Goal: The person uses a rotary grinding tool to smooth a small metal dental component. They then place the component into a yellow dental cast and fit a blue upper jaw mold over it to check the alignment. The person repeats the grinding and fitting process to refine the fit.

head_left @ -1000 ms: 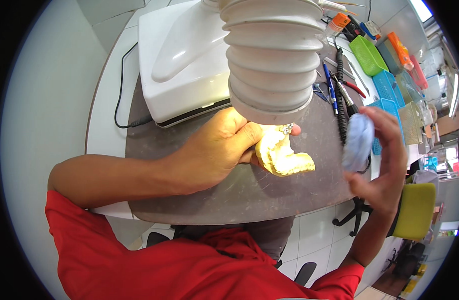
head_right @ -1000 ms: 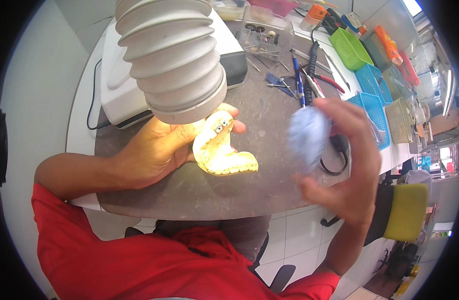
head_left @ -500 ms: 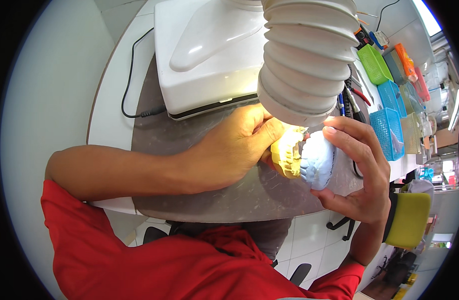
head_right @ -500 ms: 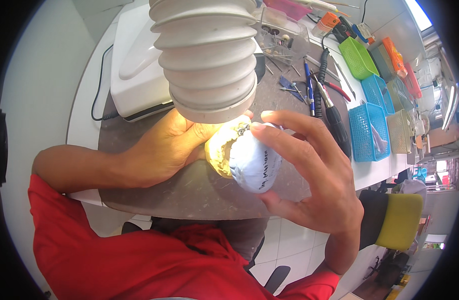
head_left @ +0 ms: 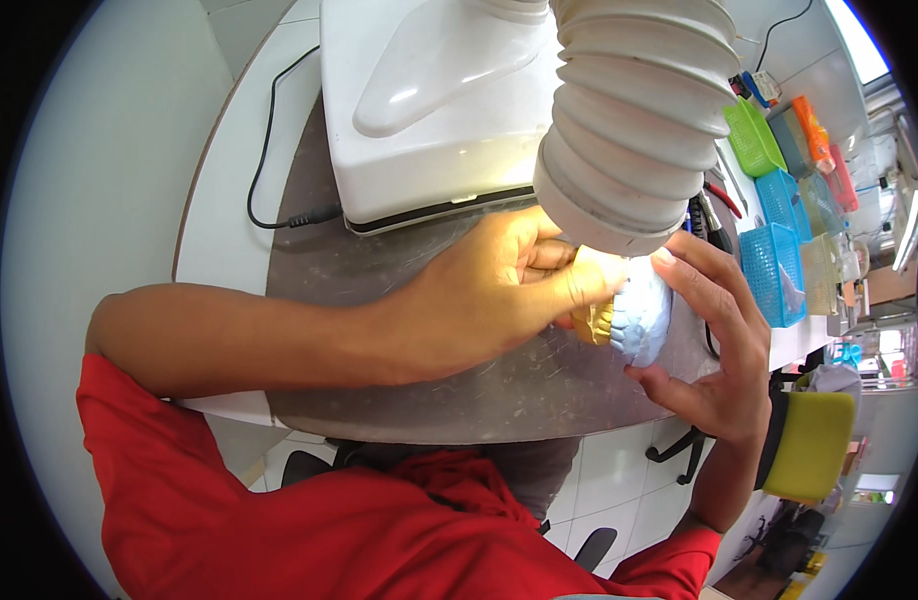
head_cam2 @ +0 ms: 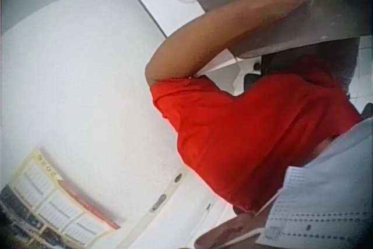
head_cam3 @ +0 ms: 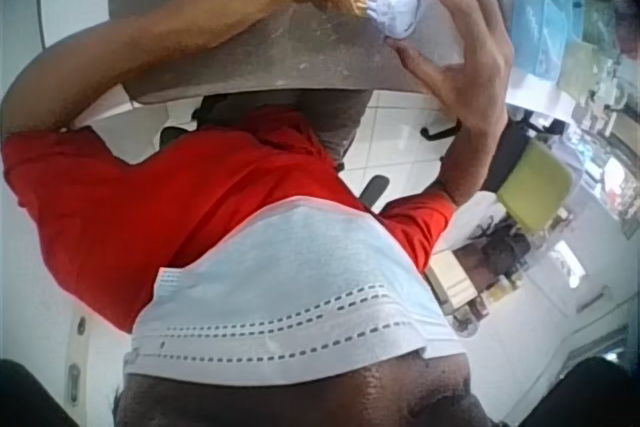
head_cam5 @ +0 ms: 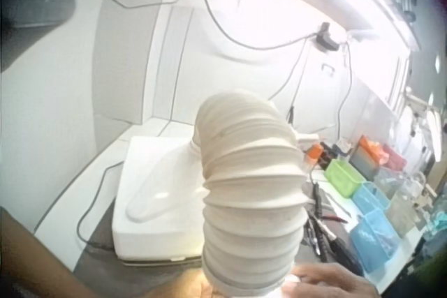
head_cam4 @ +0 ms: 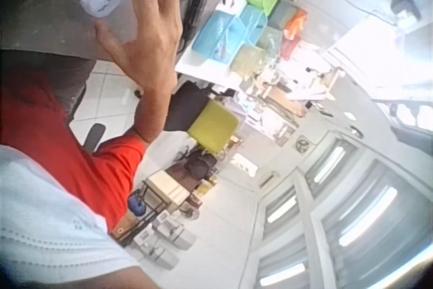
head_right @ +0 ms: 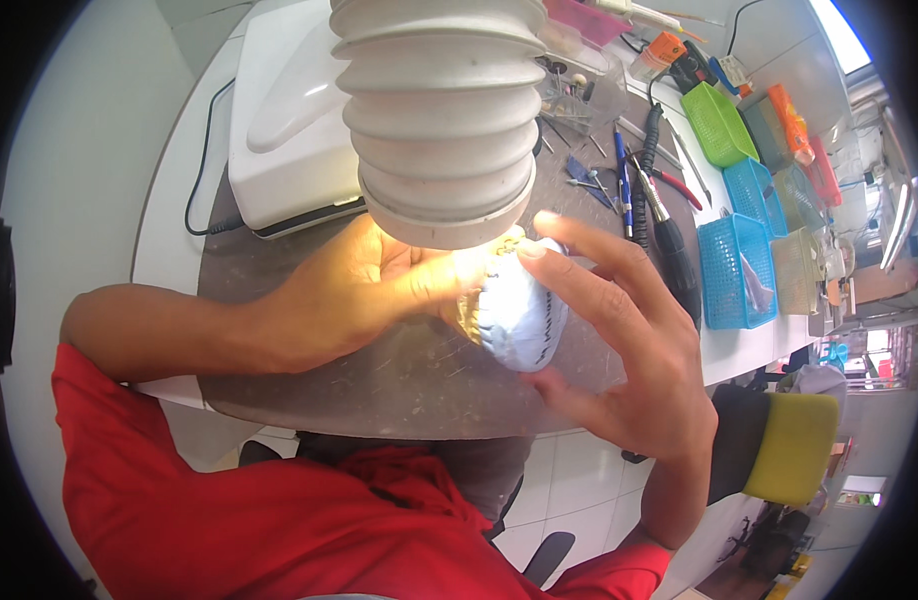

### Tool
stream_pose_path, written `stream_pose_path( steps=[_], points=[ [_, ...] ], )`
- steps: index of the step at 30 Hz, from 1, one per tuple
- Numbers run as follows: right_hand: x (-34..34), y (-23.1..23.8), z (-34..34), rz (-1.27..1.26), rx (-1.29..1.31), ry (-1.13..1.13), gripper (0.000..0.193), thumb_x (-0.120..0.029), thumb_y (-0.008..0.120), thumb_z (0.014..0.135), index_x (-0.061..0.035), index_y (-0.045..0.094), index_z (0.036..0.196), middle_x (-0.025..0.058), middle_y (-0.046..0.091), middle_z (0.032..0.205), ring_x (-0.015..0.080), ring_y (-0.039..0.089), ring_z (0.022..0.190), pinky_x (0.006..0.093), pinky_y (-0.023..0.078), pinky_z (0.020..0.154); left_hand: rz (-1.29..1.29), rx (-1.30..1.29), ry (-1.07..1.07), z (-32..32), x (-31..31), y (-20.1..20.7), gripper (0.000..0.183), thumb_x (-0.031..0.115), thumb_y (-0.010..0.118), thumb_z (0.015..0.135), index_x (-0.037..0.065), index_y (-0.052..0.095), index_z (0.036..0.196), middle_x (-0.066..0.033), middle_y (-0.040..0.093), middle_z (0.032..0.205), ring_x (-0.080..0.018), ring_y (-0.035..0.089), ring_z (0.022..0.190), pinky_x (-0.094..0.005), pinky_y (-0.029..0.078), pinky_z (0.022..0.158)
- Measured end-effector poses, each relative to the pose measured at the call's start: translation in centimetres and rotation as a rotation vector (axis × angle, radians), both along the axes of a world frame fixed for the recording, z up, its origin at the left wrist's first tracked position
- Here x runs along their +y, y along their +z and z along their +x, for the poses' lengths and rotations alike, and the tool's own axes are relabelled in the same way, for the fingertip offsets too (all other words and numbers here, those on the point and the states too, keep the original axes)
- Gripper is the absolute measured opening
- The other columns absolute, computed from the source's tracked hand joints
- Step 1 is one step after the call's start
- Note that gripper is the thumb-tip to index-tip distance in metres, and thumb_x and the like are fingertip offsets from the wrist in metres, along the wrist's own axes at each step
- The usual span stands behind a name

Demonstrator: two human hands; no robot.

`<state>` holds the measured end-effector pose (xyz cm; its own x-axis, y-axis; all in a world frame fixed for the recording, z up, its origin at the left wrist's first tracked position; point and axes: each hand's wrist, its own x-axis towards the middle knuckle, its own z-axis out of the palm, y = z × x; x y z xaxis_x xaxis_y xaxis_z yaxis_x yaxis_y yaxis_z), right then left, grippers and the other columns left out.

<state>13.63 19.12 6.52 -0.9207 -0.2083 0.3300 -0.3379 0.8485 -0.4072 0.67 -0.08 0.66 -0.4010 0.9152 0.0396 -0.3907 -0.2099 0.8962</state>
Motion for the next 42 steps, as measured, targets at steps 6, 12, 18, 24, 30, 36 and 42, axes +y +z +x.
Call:
stream_pose_path(
  steps=[6, 12, 18, 24, 30, 36, 42],
  points=[
    [0.7, -2.6, 1.2, -0.149, -0.026, -0.137, 0.071, 0.001, 0.077, 0.065, -0.0083, 0.061, 0.134, 0.0233, 0.056, 0.135, 0.0353, 0.063, 0.116, 0.0365, 0.054, 0.090, 0.095, -0.069, 0.062, 0.4, 0.5, -1.3, 0.051, 0.007, 0.076, 0.086, -0.005, 0.050, 0.128, -0.0147, 0.064, 0.119, -0.0194, 0.060, 0.115, -0.0327, 0.052, 0.098],
    [1.1, -4.6, 2.4, -0.468, 0.027, -0.025, 0.067, -0.006, 0.079, 0.077, 0.0011, 0.054, 0.138, 0.0256, 0.054, 0.139, 0.0343, 0.057, 0.126, 0.0394, 0.050, 0.100, -0.038, 0.131, 0.039, 0.4, -0.4, -0.1, 0.064, 0.008, 0.082, 0.081, -0.003, 0.048, 0.134, -0.0129, 0.059, 0.128, -0.0187, 0.059, 0.119, -0.0347, 0.051, 0.101],
    [0.1, -5.5, 2.4, -0.737, -0.049, -0.075, 0.074, 0.001, 0.071, 0.083, 0.0062, 0.035, 0.147, 0.0269, 0.035, 0.153, 0.0355, 0.047, 0.135, 0.0431, 0.044, 0.109, -0.136, 0.164, 0.039, 0.5, -1.0, 0.8, 0.069, 0.007, 0.081, 0.081, -0.003, 0.042, 0.136, -0.0124, 0.055, 0.130, -0.0231, 0.061, 0.118, -0.0328, 0.056, 0.094],
    [0.5, -5.8, 2.4, -0.677, 0.005, -0.050, 0.066, 0.003, 0.068, 0.085, 0.0062, 0.040, 0.145, 0.0259, 0.041, 0.147, 0.0336, 0.048, 0.133, 0.0424, 0.044, 0.109, -0.126, 0.199, 0.080, 0.9, -0.9, 0.2, 0.071, 0.000, 0.078, 0.081, -0.002, 0.038, 0.139, -0.0125, 0.049, 0.135, -0.0256, 0.064, 0.113, -0.0327, 0.058, 0.093],
    [0.7, -6.1, 2.4, -0.660, 0.007, -0.017, 0.059, 0.006, 0.063, 0.087, 0.0055, 0.044, 0.143, 0.0246, 0.045, 0.144, 0.0328, 0.049, 0.133, 0.0418, 0.045, 0.108, -0.088, 0.305, 0.117, 0.8, -0.8, -0.3, 0.072, 0.001, 0.080, 0.079, -0.002, 0.039, 0.138, -0.0127, 0.051, 0.133, -0.0255, 0.063, 0.114, -0.0331, 0.059, 0.092],
    [0.6, -6.1, 2.5, -0.749, -0.038, -0.042, 0.063, -0.010, 0.072, 0.088, 0.0057, 0.044, 0.142, 0.0252, 0.046, 0.144, 0.0314, 0.050, 0.132, 0.0416, 0.045, 0.106, -0.076, 0.381, 0.140, 0.8, -0.5, -0.2, 0.071, 0.002, 0.082, 0.078, -0.002, 0.041, 0.137, -0.0130, 0.052, 0.131, -0.0227, 0.061, 0.116, -0.0334, 0.058, 0.093],
    [-0.1, -5.6, 1.6, -0.871, -0.079, -0.124, 0.069, -0.023, 0.077, 0.088, 0.0035, 0.040, 0.140, 0.0194, 0.053, 0.136, 0.0272, 0.055, 0.126, 0.0368, 0.047, 0.101, -0.150, 0.260, 0.190, 1.0, -0.8, 0.6, 0.065, 0.003, 0.080, 0.081, -0.004, 0.042, 0.134, -0.0151, 0.055, 0.128, -0.0236, 0.061, 0.117, -0.0334, 0.054, 0.098]
  ],
)
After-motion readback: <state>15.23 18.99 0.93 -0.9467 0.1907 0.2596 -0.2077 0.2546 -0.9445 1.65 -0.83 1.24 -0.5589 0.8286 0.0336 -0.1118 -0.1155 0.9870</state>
